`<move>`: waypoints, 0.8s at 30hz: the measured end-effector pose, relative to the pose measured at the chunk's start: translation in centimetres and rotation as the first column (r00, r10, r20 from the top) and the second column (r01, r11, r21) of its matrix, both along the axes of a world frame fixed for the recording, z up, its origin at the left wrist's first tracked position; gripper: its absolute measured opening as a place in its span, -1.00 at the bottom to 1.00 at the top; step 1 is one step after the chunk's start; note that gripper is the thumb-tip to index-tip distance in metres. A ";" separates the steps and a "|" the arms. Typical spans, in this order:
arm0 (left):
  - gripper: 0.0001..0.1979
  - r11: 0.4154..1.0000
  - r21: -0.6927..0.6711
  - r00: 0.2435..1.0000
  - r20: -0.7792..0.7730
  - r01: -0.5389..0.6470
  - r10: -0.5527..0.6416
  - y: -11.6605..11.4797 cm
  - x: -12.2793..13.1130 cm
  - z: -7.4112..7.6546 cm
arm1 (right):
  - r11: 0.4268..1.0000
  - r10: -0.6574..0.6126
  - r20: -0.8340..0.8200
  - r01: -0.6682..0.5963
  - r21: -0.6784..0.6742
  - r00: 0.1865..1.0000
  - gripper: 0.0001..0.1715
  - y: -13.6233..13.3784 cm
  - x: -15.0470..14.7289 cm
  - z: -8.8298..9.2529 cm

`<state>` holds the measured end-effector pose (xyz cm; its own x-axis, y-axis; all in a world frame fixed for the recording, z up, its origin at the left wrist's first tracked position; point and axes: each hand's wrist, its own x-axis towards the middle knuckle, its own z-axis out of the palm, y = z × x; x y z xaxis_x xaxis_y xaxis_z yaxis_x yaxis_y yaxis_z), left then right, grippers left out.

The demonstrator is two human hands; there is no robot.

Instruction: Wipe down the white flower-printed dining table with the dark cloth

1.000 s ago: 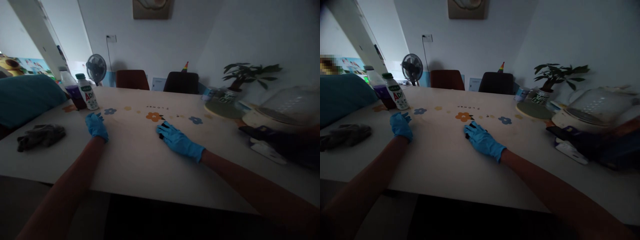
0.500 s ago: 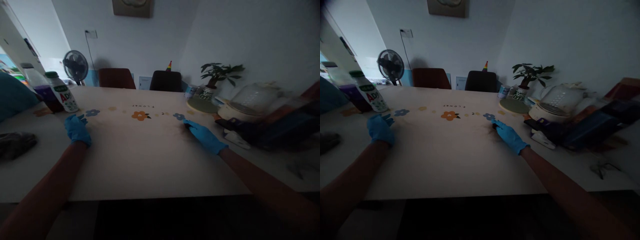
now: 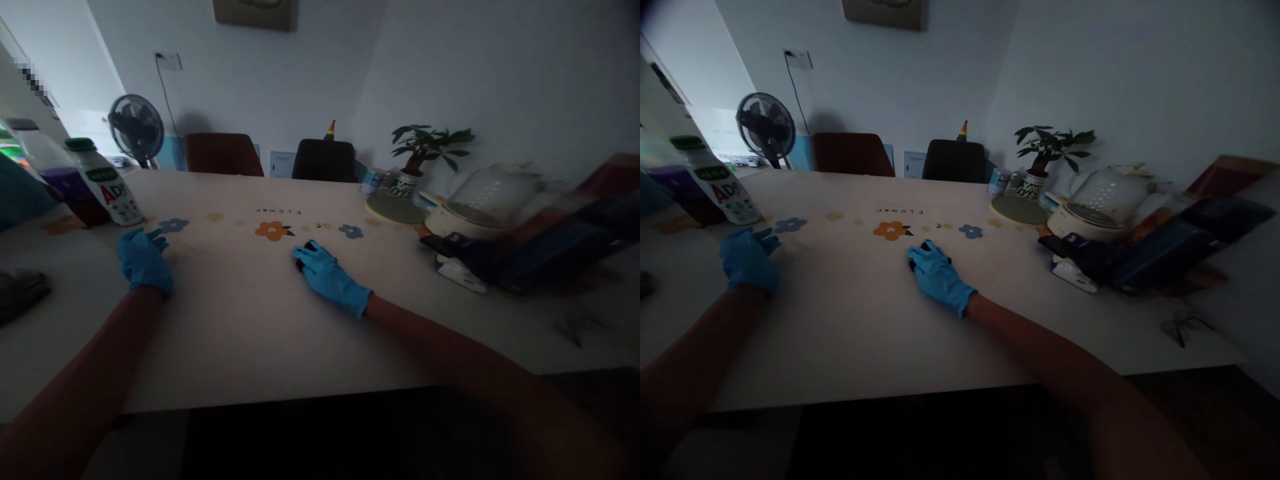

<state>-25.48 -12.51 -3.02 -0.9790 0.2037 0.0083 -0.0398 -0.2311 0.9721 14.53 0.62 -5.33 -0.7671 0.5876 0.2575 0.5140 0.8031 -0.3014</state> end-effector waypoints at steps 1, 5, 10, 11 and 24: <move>-0.84 1.000 0.001 1.000 0.003 0.001 -0.001 0.0 0.0 -0.1 | 1.000 0.015 0.023 -0.015 -0.005 1.000 -0.35 -0.4 -1.8 0.2; -0.90 1.000 0.003 1.000 0.015 0.008 -0.008 0.0 0.3 0.0 | 0.997 0.081 0.095 -0.080 -0.016 0.992 -0.35 -2.1 -8.6 1.3; -0.85 1.000 0.012 0.999 0.043 0.022 -0.023 -0.1 1.2 0.5 | 0.992 0.127 0.151 -0.122 -0.039 0.980 -0.38 -3.7 -16.2 2.6; -0.82 1.000 0.008 0.998 0.052 0.021 -0.021 -0.1 1.3 0.6 | 0.991 0.135 0.160 -0.130 -0.042 0.978 -0.38 -3.9 -17.4 2.8; -0.75 0.998 -0.027 0.994 0.092 0.065 -0.062 -0.7 2.3 1.2 | 0.997 0.079 0.212 -0.078 -0.016 0.974 -0.44 0.9 -17.3 3.5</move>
<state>-23.17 -13.24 -1.81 -0.9604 0.2644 -0.0878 -0.1426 -0.1960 0.9702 -2.77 1.49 -1.86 -0.8476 0.5246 0.0794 0.5023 0.8416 -0.1986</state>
